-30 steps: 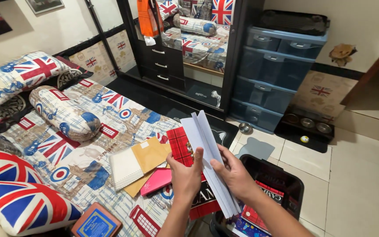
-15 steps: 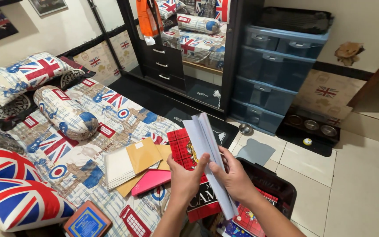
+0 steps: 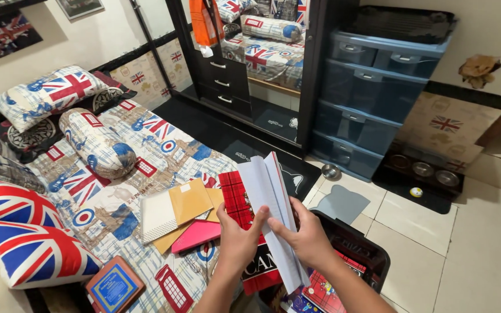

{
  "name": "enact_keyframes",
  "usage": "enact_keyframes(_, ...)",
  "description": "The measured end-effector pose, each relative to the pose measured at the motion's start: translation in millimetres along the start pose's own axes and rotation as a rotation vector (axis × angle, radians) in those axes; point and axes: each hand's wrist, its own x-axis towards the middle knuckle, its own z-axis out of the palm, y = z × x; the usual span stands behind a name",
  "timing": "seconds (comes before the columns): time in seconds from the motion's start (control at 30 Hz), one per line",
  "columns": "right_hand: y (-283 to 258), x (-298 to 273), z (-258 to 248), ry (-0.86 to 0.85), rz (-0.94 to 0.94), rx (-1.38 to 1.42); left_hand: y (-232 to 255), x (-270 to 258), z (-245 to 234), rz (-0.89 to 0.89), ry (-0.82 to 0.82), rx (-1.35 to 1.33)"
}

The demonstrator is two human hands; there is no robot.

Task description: The person is organizing notebooks and a textbook by taking them out of a storage bin and placing them on a bed.

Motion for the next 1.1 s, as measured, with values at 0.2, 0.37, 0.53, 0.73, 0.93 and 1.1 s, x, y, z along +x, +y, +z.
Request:
enact_keyframes(0.2, -6, -3, 2, -0.048, -0.004, 0.050, -8, -5, -4, -0.036, 0.033, 0.022)
enact_keyframes(0.37, 12, -1, 16, -0.120, 0.072, 0.068, -20, -13, -18, -0.034, 0.132, 0.089)
enact_keyframes(0.53, 2, -1, 35, -0.174, 0.036, 0.130, -24, -16, -39, -0.026, 0.183, 0.056)
enact_keyframes(0.73, -1, 7, 56, -0.203, 0.174, -0.043, -51, -10, -74, -0.176, 0.269, -0.041)
enact_keyframes(0.93, -3, 10, 100, -0.341, 0.310, 0.391, -63, -9, -124, -0.226, 0.317, -0.079)
enact_keyframes(1.1, -7, 13, 138, -0.431, 0.357, 0.568, -87, -1, -171, -0.256, 0.248, -0.303)
